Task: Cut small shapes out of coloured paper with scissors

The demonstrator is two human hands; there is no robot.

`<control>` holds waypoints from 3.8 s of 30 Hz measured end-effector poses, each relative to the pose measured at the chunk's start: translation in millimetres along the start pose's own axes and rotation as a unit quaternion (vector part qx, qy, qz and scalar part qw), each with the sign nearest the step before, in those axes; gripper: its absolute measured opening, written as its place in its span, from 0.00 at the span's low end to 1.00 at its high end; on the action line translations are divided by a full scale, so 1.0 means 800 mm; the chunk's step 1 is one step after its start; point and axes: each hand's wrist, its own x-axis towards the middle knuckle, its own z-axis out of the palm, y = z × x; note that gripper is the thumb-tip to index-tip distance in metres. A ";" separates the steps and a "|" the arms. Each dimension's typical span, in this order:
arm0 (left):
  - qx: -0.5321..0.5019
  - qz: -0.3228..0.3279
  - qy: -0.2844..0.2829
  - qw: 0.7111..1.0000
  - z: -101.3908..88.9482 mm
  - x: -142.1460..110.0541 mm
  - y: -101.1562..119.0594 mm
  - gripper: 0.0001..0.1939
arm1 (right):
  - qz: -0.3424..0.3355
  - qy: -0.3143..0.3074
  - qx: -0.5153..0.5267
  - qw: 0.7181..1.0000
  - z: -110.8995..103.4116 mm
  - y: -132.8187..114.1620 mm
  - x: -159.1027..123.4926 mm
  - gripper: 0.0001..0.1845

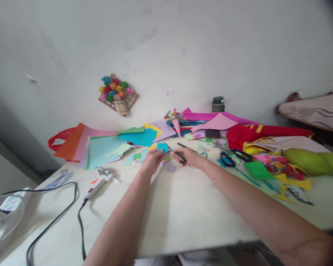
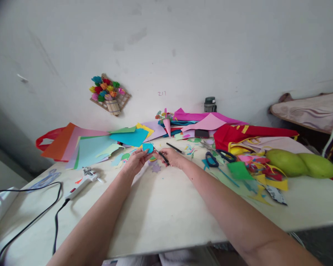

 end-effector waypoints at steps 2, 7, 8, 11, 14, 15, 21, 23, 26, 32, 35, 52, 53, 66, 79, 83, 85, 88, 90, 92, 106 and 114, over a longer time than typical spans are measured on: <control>0.000 0.000 0.001 1.000 0.000 0.000 0.000 0.07 | 0.009 0.005 0.000 1.000 0.000 -0.002 -0.001 0.18; 0.003 0.001 -0.014 1.000 -0.002 0.002 -0.001 0.07 | 0.017 0.009 0.011 1.000 0.000 -0.003 0.000 0.17; 0.000 0.002 -0.014 1.000 -0.002 0.002 -0.001 0.07 | 0.018 0.010 0.012 1.000 0.000 -0.003 0.000 0.17; -0.007 0.000 -0.001 1.000 -0.004 0.002 -0.002 0.07 | 0.027 0.018 0.013 0.999 -0.002 -0.007 -0.001 0.17; 0.002 -0.007 0.011 1.000 -0.004 0.003 -0.002 0.07 | 0.040 0.027 0.018 0.999 -0.004 -0.014 -0.004 0.17; 0.008 -0.008 0.013 1.000 -0.004 0.003 -0.002 0.07 | 0.044 0.027 0.019 0.998 -0.005 -0.017 -0.005 0.17; 0.034 -0.015 0.033 0.999 -0.004 0.004 -0.001 0.07 | 0.070 0.029 0.022 0.997 -0.011 -0.011 0.001 0.14; 0.038 -0.016 0.034 0.999 -0.004 0.004 -0.001 0.07 | 0.069 0.044 0.013 0.997 -0.015 -0.003 0.007 0.14; 0.047 -0.015 0.022 0.999 -0.005 0.004 -0.001 0.09 | 0.083 0.080 -0.020 0.993 -0.024 0.007 0.014 0.16; 0.052 -0.013 -0.015 0.998 -0.007 0.003 0.000 0.10 | 0.129 0.116 -0.057 0.983 -0.038 0.003 0.007 0.20; 0.076 -0.025 -0.036 0.996 -0.005 0.000 0.002 0.10 | 0.076 0.112 0.004 0.991 -0.035 0.000 0.005 0.20; 0.188 -0.046 -0.069 0.979 0.014 -0.010 0.001 0.13 | -0.060 0.134 0.107 0.983 -0.007 -0.005 0.009 0.21; 0.178 -0.042 -0.066 0.981 0.014 -0.010 0.001 0.13 | -0.058 0.150 0.117 0.980 -0.003 -0.007 0.009 0.21; 0.077 0.049 0.028 0.995 0.001 0.000 0.005 0.19 | 0.021 0.068 0.036 0.997 -0.013 -0.002 0.002 0.18; 0.003 0.030 0.046 0.998 -0.006 0.000 0.007 0.14 | -0.013 -0.038 0.018 0.999 -0.011 0.008 0.003 0.20; -0.005 0.033 0.044 0.998 -0.002 -0.001 0.006 0.14 | -0.014 -0.038 0.004 0.999 -0.007 0.005 0.002 0.20; -0.005 0.032 0.048 0.998 -0.001 0.000 0.005 0.13 | -0.011 -0.034 -0.001 0.999 -0.005 0.005 0.002 0.20; -0.004 0.032 0.052 0.998 -0.001 0.002 0.002 0.12 | -0.006 -0.033 0.005 0.999 -0.003 0.006 0.002 0.18; -0.003 0.033 0.050 0.998 -0.002 0.002 0.001 0.12 | -0.002 -0.028 0.010 1.000 -0.001 0.007 0.003 0.18; -0.004 0.034 0.049 0.998 -0.002 0.002 0.001 0.12 | 0.002 -0.023 0.011 1.000 0.000 0.008 0.003 0.18; -0.015 0.039 0.046 0.998 0.000 0.002 0.000 0.13 | 0.013 -0.011 0.012 1.000 0.006 0.004 0.001 0.19; -0.026 0.044 0.043 0.998 -0.002 0.004 -0.003 0.13 | 0.011 -0.008 0.011 1.000 0.007 0.003 0.001 0.18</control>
